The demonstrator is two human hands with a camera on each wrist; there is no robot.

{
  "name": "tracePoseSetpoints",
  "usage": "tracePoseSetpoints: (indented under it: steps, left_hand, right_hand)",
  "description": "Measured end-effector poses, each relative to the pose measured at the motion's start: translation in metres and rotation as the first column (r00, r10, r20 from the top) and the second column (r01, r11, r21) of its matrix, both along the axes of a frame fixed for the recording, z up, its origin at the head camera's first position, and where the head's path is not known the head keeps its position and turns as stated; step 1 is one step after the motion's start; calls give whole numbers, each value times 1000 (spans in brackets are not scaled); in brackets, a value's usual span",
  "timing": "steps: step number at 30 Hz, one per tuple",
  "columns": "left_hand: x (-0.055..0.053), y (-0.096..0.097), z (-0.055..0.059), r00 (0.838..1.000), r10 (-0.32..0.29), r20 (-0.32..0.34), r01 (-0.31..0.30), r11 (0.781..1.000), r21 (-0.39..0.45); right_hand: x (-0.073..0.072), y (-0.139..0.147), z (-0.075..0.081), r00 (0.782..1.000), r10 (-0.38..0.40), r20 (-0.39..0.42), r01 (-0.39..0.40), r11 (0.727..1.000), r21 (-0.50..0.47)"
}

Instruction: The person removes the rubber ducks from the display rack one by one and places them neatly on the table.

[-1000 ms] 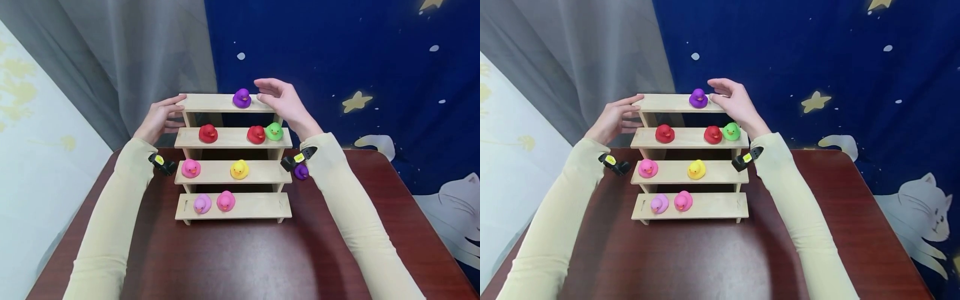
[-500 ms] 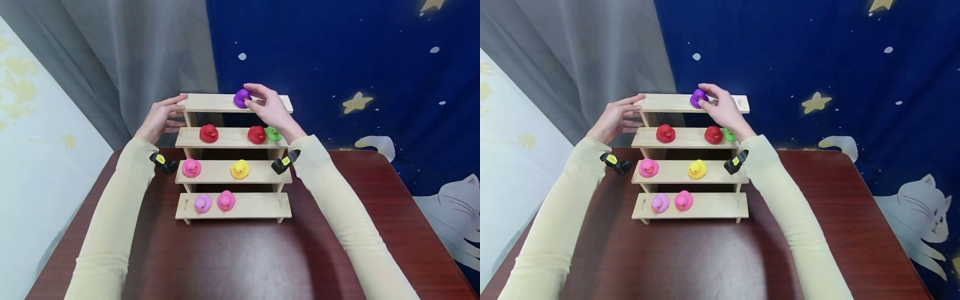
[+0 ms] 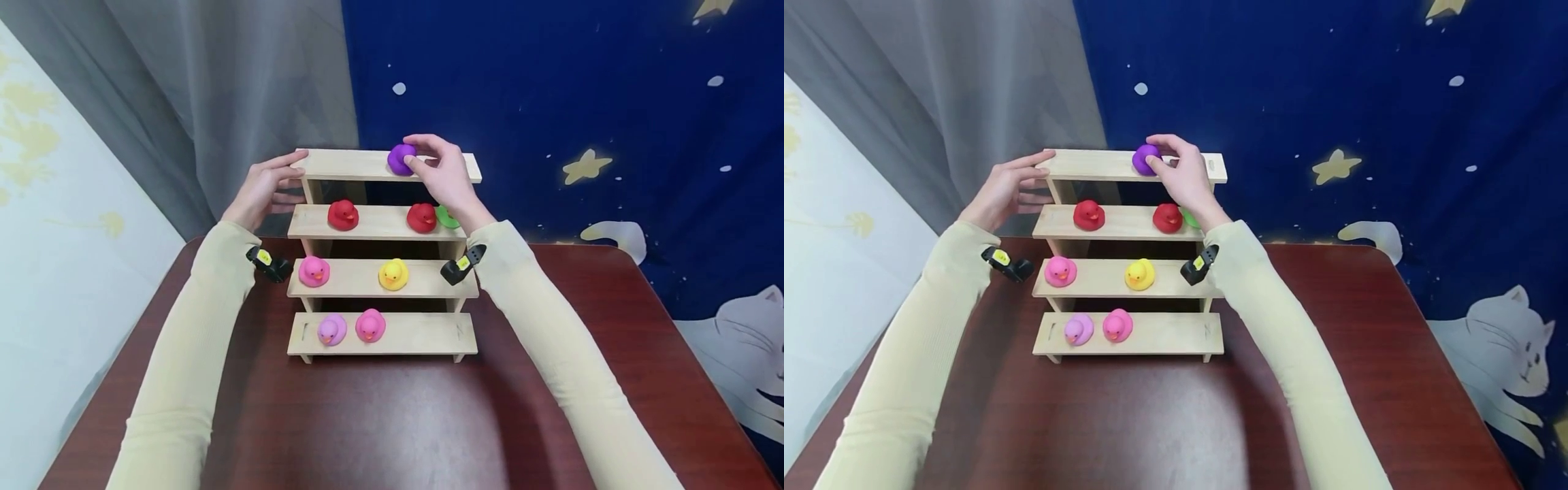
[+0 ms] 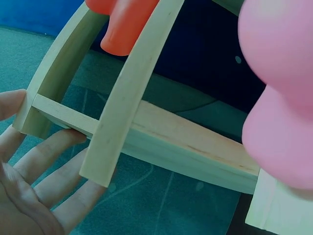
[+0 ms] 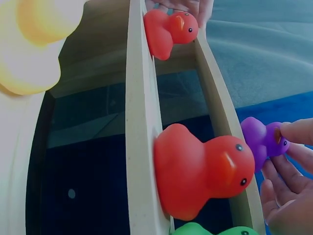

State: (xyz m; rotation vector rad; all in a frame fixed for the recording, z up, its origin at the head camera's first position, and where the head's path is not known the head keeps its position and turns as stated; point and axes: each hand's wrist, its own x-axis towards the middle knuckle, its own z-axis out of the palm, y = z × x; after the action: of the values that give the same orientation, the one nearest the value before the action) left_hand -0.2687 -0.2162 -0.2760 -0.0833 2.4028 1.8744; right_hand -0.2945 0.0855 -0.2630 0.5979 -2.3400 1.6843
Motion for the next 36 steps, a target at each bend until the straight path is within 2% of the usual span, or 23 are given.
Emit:
tracePoseSetpoints:
  steps: [13, 21, 28, 36]
  left_hand:
    - [-5, 2, -6, 1000, -25, -4, 25, 1000, -13]
    - [-7, 4, -8, 999, -37, -14, 37, 999, -21]
    - [-5, 4, -8, 1000, -19, -16, 18, 1000, -25]
    - [-6, 5, -4, 1000, -24, -19, 23, 999, -26]
  right_hand:
    - [25, 26, -7, 999, -38, -20, 37, 999, -7]
    - [37, 42, -10, 996, -71, -58, 67, 996, -61]
    - [42, 58, -17, 994, -73, -86, 67, 995, -79]
    - [49, 81, -15, 982, -133, -137, 120, 987, -103]
